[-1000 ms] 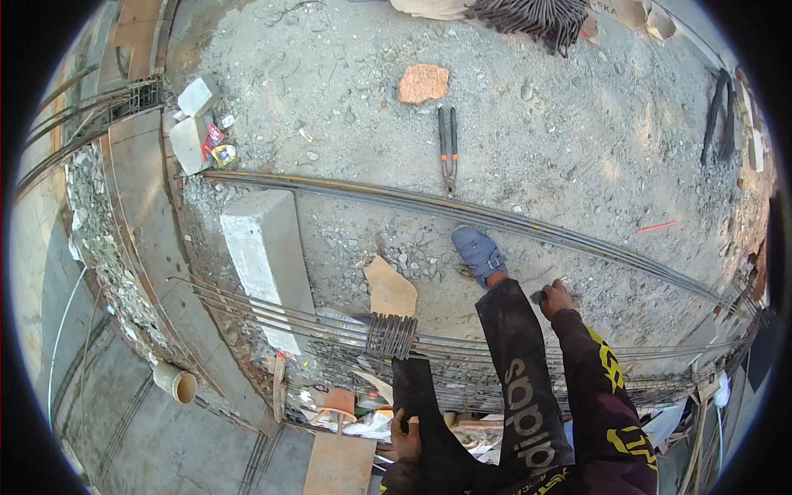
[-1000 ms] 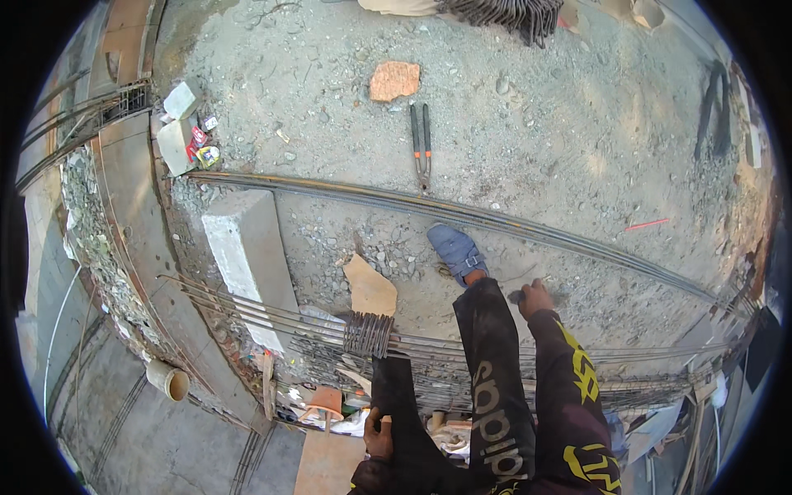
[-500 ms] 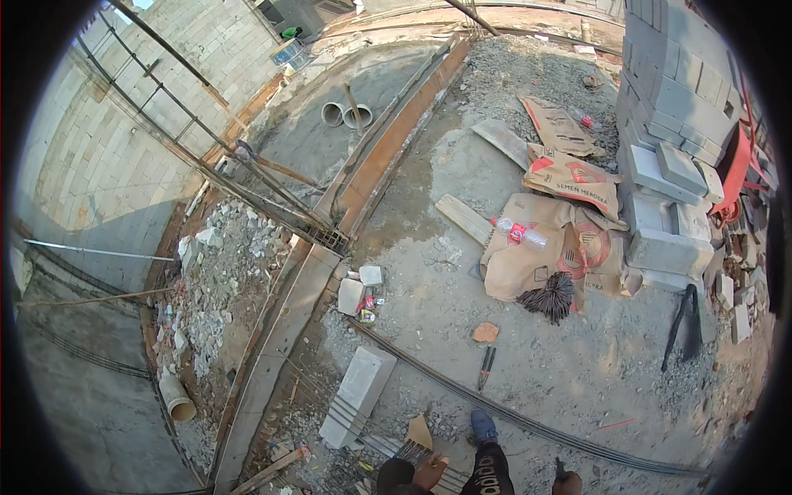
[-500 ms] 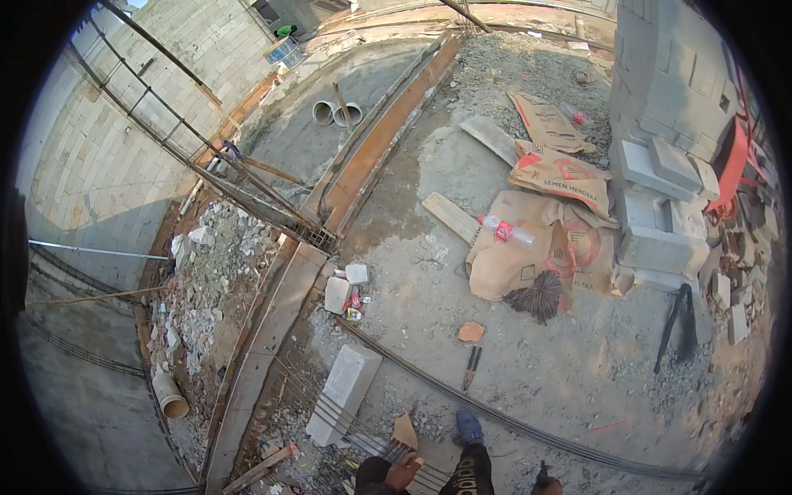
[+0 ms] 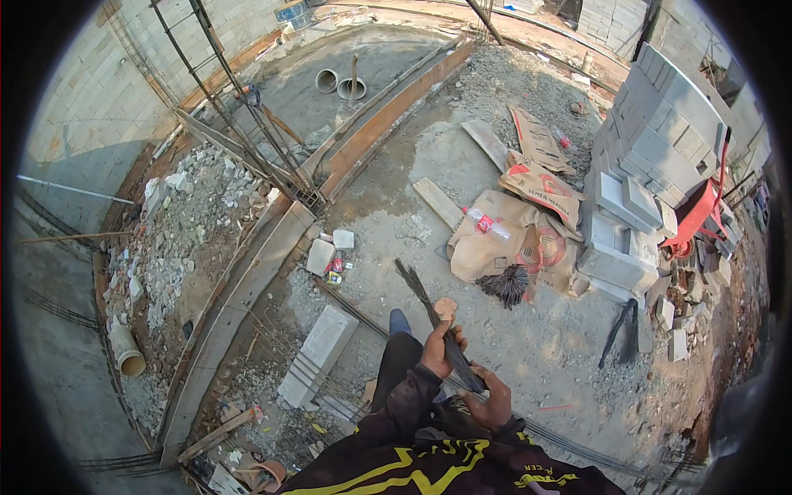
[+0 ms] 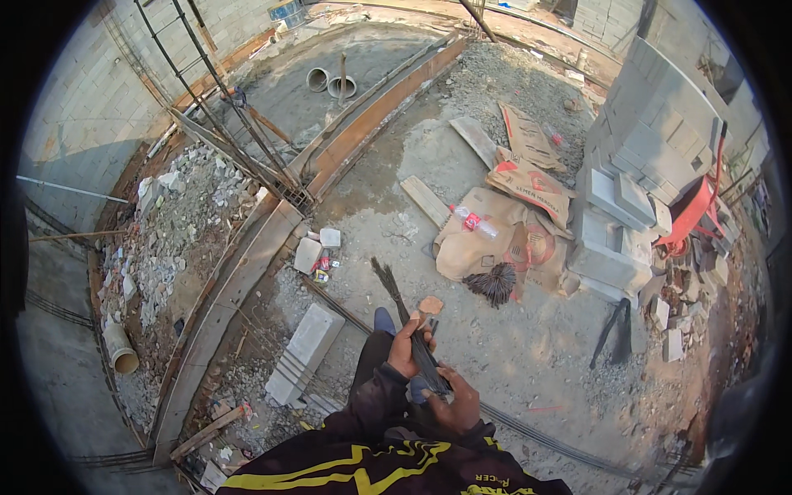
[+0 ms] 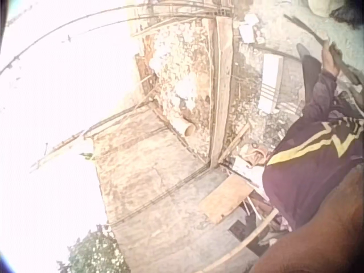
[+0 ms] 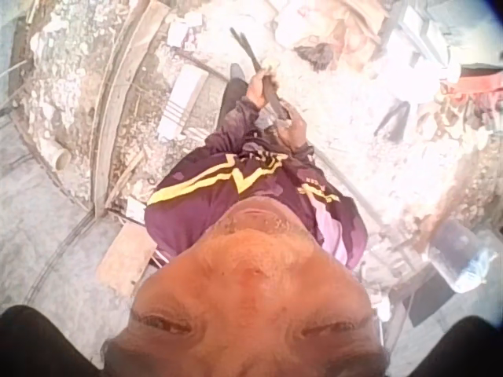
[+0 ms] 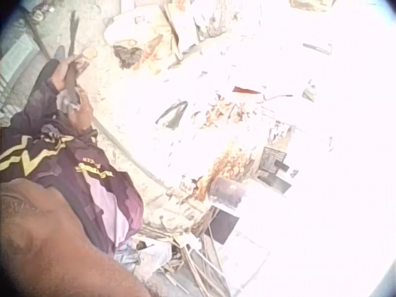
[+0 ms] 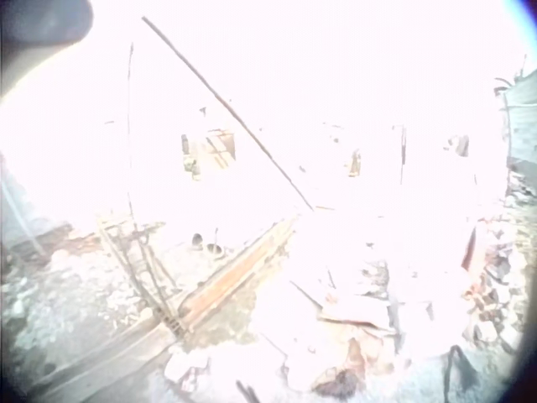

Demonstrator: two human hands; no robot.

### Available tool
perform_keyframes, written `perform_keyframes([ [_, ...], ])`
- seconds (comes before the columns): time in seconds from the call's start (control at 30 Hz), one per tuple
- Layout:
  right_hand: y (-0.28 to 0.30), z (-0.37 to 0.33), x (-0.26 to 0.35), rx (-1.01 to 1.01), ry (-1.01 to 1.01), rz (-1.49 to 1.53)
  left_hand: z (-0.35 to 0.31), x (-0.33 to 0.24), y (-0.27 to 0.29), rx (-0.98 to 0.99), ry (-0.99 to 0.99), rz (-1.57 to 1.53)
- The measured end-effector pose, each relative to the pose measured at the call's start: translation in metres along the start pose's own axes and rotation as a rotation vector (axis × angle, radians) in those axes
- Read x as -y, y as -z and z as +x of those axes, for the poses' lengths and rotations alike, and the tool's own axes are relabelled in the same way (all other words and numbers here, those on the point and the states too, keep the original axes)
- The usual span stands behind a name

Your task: The person ties steel tie wire around reinforcing bars and stirrups to assemble a structural reinforcement column. This is done using pliers to twist and secure the wire.

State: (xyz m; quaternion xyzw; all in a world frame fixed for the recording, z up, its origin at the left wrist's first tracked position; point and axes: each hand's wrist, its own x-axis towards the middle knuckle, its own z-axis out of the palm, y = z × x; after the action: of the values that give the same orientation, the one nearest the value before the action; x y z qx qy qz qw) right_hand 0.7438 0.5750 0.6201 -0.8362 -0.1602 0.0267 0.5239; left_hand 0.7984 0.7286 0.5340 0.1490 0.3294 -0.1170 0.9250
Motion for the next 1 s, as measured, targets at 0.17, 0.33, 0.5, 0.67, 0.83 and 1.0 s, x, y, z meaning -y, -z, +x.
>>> perform_keyframes([
  [0.17,-0.039,0.076,0.006,0.369,-0.049,0.161,0.029,-0.117,0.012,-0.116,-0.252,0.091],
  [0.33,-0.123,0.201,-0.002,0.546,-0.492,0.203,0.089,-0.221,0.027,-0.164,-0.224,-0.016],
  [0.5,-0.161,0.314,0.016,0.824,-0.644,0.343,0.110,-0.320,0.010,-0.164,-0.149,-0.108],
  [0.67,-0.177,0.382,0.046,0.751,-0.375,0.322,0.138,-0.398,-0.032,-0.009,-0.171,-0.181],
  [0.83,-0.180,0.437,0.069,0.561,-0.269,0.431,0.156,-0.443,-0.075,0.050,-0.303,0.001],
  [1.0,-0.180,0.483,0.085,0.605,-0.255,0.367,0.159,-0.471,-0.118,0.103,-0.417,-0.071],
])
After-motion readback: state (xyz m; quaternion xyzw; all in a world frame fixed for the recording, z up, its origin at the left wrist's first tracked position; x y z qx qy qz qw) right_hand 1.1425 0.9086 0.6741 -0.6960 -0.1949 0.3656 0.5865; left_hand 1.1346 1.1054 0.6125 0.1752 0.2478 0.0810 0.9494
